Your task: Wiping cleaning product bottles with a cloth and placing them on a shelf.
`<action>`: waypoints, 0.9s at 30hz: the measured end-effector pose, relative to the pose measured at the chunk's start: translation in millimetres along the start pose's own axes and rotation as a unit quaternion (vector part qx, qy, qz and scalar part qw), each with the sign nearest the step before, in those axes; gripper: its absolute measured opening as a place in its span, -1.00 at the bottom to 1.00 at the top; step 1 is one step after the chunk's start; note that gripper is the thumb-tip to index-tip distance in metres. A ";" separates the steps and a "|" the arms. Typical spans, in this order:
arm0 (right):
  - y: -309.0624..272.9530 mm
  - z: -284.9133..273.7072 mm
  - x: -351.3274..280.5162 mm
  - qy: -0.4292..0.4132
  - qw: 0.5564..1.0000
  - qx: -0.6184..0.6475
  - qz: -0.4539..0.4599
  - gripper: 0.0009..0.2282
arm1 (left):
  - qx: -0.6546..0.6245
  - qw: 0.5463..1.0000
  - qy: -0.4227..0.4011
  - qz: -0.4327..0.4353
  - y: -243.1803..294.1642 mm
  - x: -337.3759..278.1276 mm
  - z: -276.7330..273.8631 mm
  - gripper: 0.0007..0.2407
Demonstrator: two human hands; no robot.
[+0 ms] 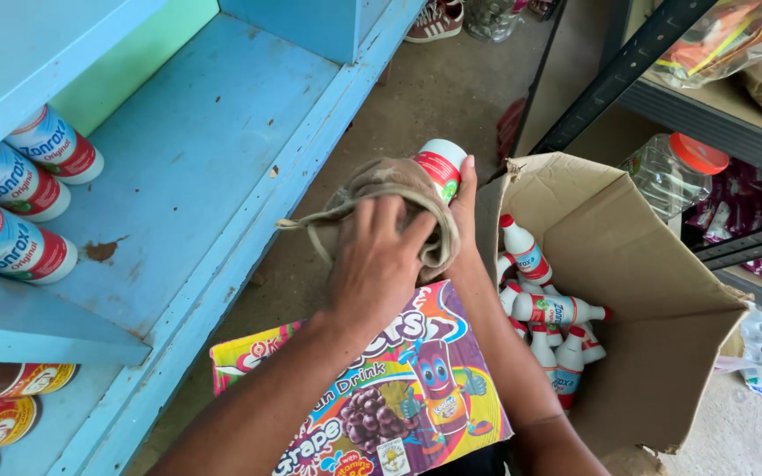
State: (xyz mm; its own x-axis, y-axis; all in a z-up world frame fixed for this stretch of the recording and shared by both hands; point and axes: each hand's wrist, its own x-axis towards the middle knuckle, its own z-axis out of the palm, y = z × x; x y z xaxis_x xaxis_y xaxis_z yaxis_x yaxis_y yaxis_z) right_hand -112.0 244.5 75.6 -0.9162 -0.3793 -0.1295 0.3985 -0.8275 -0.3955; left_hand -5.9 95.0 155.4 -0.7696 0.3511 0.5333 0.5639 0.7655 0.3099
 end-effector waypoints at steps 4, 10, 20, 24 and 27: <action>-7.9 25.8 -3.6 0.023 0.997 -0.021 -0.064 -0.34 | -0.025 0.994 -0.034 -0.103 4.7 12.9 -11.0 -0.44; -14.0 18.5 26.5 -0.109 0.991 0.045 -0.055 -0.28 | -0.184 0.942 -0.091 -0.264 -21.1 6.1 6.2 -0.14; -12.0 -62.9 44.0 -0.200 0.977 -0.057 -0.056 -0.33 | -0.244 0.904 -0.157 -0.315 -51.5 3.8 5.1 -0.08; -13.1 -76.7 46.1 -0.171 0.979 -0.096 -0.057 -0.34 | -0.186 0.932 -0.116 -0.287 -43.7 0.4 1.5 -0.13; -9.8 -101.3 60.7 -0.143 0.980 -0.127 -0.047 -0.42 | -0.161 0.928 -0.141 -0.303 -38.2 0.3 -1.7 -0.20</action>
State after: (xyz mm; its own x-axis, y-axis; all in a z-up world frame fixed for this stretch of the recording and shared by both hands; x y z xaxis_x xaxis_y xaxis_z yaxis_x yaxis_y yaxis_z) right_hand -175.9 271.5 -20.4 -0.8847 -0.4365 0.1638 0.2560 -0.7484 -0.6118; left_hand -27.2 65.0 145.0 -0.9971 0.0699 -0.0296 0.0262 0.6831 0.7298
